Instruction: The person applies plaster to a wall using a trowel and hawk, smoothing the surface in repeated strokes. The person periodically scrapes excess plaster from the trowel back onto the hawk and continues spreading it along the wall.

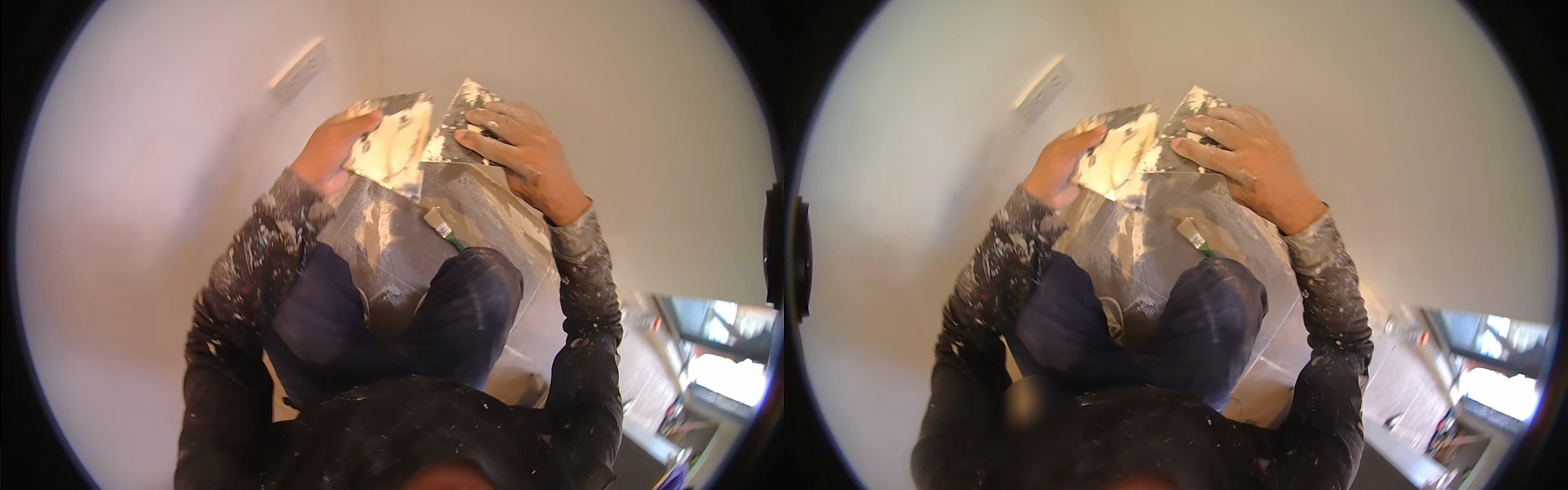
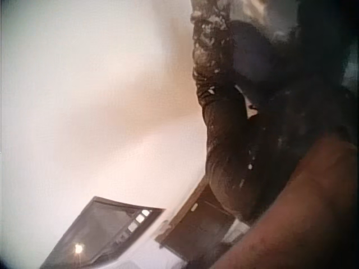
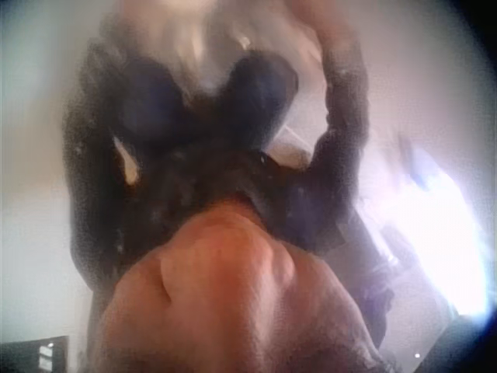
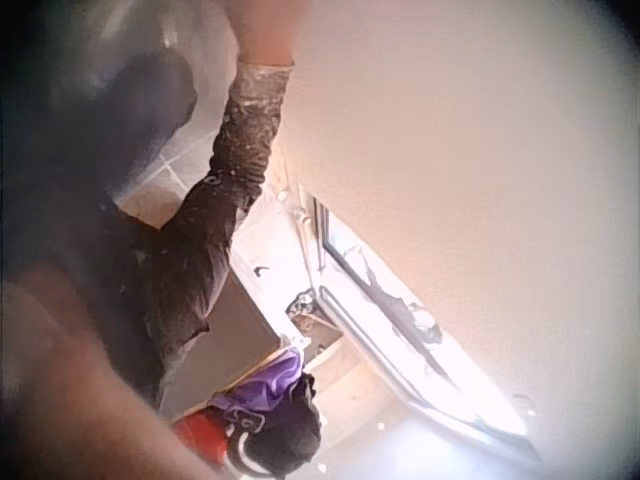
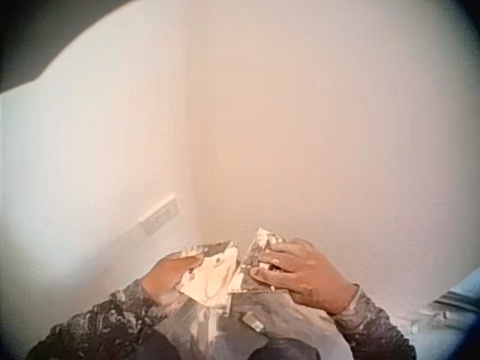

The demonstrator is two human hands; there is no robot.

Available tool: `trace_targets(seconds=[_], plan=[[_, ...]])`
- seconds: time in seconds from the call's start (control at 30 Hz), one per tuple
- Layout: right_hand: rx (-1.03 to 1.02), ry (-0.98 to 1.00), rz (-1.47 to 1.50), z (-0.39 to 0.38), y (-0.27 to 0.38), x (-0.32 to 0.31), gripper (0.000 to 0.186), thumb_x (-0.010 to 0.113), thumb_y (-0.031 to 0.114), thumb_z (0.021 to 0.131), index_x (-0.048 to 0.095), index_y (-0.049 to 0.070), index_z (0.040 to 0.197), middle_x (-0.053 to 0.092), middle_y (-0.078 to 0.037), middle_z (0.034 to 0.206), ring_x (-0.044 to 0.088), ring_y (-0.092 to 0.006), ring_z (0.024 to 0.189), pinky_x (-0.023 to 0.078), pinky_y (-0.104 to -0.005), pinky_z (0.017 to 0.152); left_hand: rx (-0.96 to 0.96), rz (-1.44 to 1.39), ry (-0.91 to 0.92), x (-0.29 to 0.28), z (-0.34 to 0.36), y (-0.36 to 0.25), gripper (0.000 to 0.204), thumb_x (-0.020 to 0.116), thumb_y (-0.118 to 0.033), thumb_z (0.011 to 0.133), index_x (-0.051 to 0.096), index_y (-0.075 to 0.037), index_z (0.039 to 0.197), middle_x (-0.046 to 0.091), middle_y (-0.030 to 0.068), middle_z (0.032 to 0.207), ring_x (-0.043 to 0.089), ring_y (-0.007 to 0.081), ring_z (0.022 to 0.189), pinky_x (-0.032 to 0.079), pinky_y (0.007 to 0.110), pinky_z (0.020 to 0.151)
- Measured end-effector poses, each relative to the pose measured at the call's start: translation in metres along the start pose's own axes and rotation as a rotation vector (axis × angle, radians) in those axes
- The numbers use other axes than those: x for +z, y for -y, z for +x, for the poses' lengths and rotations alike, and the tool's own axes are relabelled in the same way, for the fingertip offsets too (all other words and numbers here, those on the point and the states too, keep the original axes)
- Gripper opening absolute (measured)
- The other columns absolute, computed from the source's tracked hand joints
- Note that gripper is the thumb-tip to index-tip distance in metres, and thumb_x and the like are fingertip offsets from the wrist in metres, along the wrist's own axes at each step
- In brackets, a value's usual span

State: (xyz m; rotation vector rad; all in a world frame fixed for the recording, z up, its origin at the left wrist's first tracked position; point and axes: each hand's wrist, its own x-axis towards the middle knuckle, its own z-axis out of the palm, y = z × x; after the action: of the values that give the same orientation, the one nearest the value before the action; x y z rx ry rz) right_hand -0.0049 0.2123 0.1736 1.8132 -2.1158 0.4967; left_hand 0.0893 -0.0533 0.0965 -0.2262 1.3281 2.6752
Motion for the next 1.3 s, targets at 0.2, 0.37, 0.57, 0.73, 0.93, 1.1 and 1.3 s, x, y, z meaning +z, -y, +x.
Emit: trace_targets(seconds=[0.2, 0.37, 0.57, 0.73, 0.93, 1.1, 1.3], plan=[[-0.139, 0.066, 0.004, 0.004, 0.003, 0.01, 0.038, 0.065, 0.006, 0.079, 0.067, 0.016, 0.115, 0.064, -0.006, 0.119, 0.057, -0.0302, 0.111, 0.043, -0.048, 0.096, -0.001, 0.059, -0.094, 0.008, -0.007, 0.0, 0.032, 0.057, -0.024, 0.096, 0.058, 0.003, 0.113, 0.065, 0.0092, 0.108, 0.066, 0.0159, 0.094, 0.054, 0.031, 0.082], [-0.085, 0.104, -0.047, 0.005, 0.018, 0.012, 0.042, 0.064, 0.003, 0.077, 0.066, 0.017, 0.117, 0.063, -0.002, 0.12, 0.055, -0.0269, 0.114, 0.041, -0.0476, 0.098, 0.051, 0.131, -0.144, 0.019, -0.009, -0.005, 0.029, 0.058, -0.021, 0.096, 0.057, 0.002, 0.114, 0.065, 0.0093, 0.108, 0.066, 0.0164, 0.094, 0.055, 0.032, 0.082], [-0.072, 0.332, -0.028, -0.024, 0.012, 0.016, 0.04, 0.063, 0.0, 0.075, 0.069, 0.018, 0.109, 0.065, 0.0, 0.117, 0.054, -0.0236, 0.115, 0.039, -0.046, 0.1, 0.162, 0.129, -0.205, 0.005, -0.011, -0.018, 0.03, 0.058, -0.018, 0.095, 0.055, 0.002, 0.117, 0.064, 0.0106, 0.109, 0.065, 0.0194, 0.097, 0.054, 0.035, 0.085], [0.77, -0.085, 0.761, -0.091, -0.031, 0.068, 0.029, 0.055, -0.001, 0.088, 0.064, 0.004, 0.114, 0.067, -0.011, 0.113, 0.064, -0.0246, 0.098, 0.051, -0.0341, 0.087, 0.156, 0.039, -0.15, -0.036, -0.028, -0.036, 0.036, 0.057, -0.021, 0.095, 0.054, 0.002, 0.123, 0.063, 0.0113, 0.116, 0.062, 0.0215, 0.105, 0.05, 0.038, 0.091], [1.384, -1.267, 2.01, -0.173, -0.025, 0.257, 0.029, 0.05, 0.002, 0.093, 0.053, -0.006, 0.121, 0.064, -0.018, 0.111, 0.06, -0.0281, 0.108, 0.049, -0.0341, 0.096, 0.003, 0.096, -0.193, -0.079, -0.064, -0.012, 0.039, 0.057, -0.023, 0.095, 0.053, 0.001, 0.127, 0.062, 0.0093, 0.12, 0.06, 0.0212, 0.11, 0.048, 0.038, 0.094], [1.38, -1.256, 1.781, -0.192, -0.061, 0.387, 0.027, 0.045, 0.008, 0.097, 0.055, -0.007, 0.118, 0.063, -0.016, 0.114, 0.06, -0.0241, 0.104, 0.047, -0.0318, 0.089, -0.009, 0.132, -0.294, -0.101, -0.075, -0.005, 0.039, 0.057, -0.022, 0.096, 0.052, 0.002, 0.126, 0.063, 0.0106, 0.118, 0.061, 0.0212, 0.107, 0.049, 0.037, 0.092], [1.319, -1.82, 2.089, -0.159, -0.096, 0.446, 0.027, 0.047, 0.011, 0.097, 0.057, -0.005, 0.117, 0.061, -0.016, 0.114, 0.059, -0.0234, 0.103, 0.048, -0.0306, 0.086, -0.072, 0.195, -0.346, -0.123, -0.074, 0.008, 0.04, 0.054, -0.02, 0.096, 0.049, 0.003, 0.129, 0.059, 0.0114, 0.123, 0.058, 0.0237, 0.112, 0.046, 0.039, 0.098]])
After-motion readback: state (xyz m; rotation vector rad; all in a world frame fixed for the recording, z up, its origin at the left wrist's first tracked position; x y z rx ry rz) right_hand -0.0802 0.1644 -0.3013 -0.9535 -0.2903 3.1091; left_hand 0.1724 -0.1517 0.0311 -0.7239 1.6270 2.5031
